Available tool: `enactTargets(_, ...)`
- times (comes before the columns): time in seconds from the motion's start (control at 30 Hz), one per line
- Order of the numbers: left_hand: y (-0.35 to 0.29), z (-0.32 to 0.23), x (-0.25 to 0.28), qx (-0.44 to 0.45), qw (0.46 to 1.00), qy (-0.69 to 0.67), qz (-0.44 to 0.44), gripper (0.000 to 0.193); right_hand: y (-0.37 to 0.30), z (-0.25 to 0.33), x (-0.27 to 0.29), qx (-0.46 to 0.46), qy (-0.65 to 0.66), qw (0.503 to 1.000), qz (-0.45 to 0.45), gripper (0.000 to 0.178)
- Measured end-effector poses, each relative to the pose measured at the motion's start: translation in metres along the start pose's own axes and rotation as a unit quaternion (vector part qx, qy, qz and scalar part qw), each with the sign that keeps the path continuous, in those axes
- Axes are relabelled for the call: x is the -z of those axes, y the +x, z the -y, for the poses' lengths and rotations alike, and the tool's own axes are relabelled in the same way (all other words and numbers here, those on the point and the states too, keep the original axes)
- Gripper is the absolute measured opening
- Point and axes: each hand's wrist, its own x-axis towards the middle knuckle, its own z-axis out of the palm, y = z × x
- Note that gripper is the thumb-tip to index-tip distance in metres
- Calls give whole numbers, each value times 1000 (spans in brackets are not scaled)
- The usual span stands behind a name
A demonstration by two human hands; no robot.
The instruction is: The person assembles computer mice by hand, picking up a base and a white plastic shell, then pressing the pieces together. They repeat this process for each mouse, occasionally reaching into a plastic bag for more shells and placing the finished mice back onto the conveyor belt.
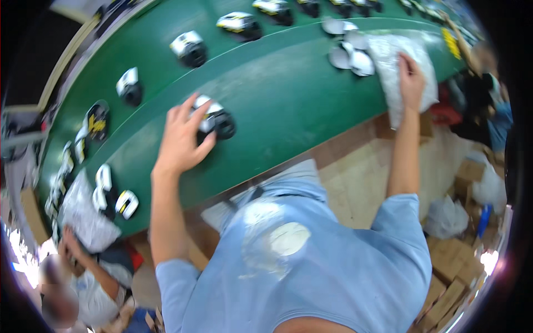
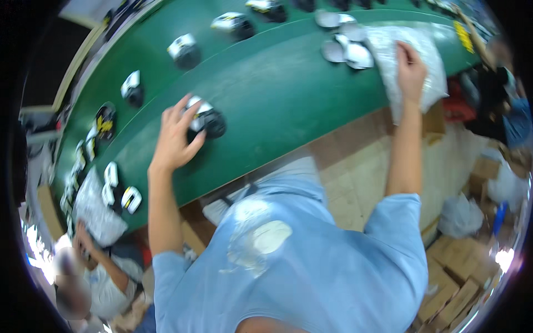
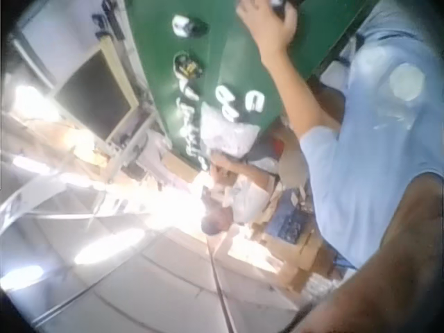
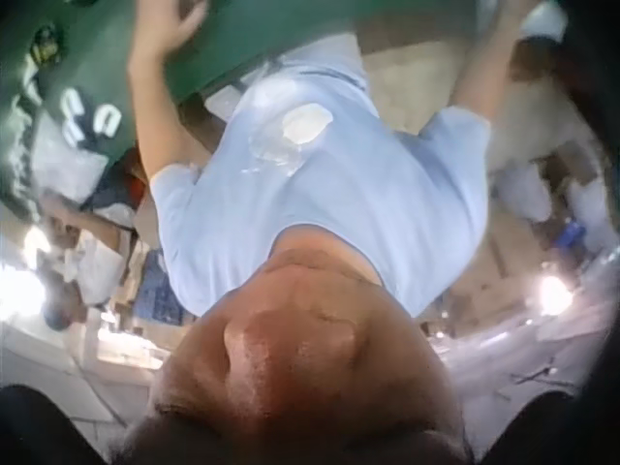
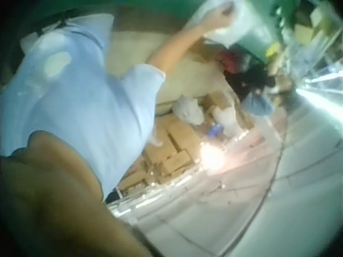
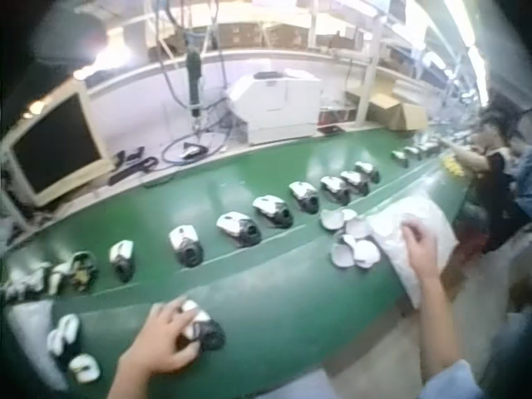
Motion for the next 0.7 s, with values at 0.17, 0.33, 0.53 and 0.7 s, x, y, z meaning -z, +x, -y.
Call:
enactTargets(0.17,-11,-10,-11,71,996,52,-21,72,-52,132,-25,-103,351,927,79,17)
enactTargets(0.33,-7,-40,-46,86,991,35,-99,69,-155,247,-101,-135,437,843,282,16)
enactTargets(0.53,-7,-51,-68,93,981,10,-168,71,-191,260,-138,-78,355,879,309,15)
enactTargets(0.7,-8,-52,-73,34,985,35,-163,68,-189,259,-127,-62,296,911,279,11)
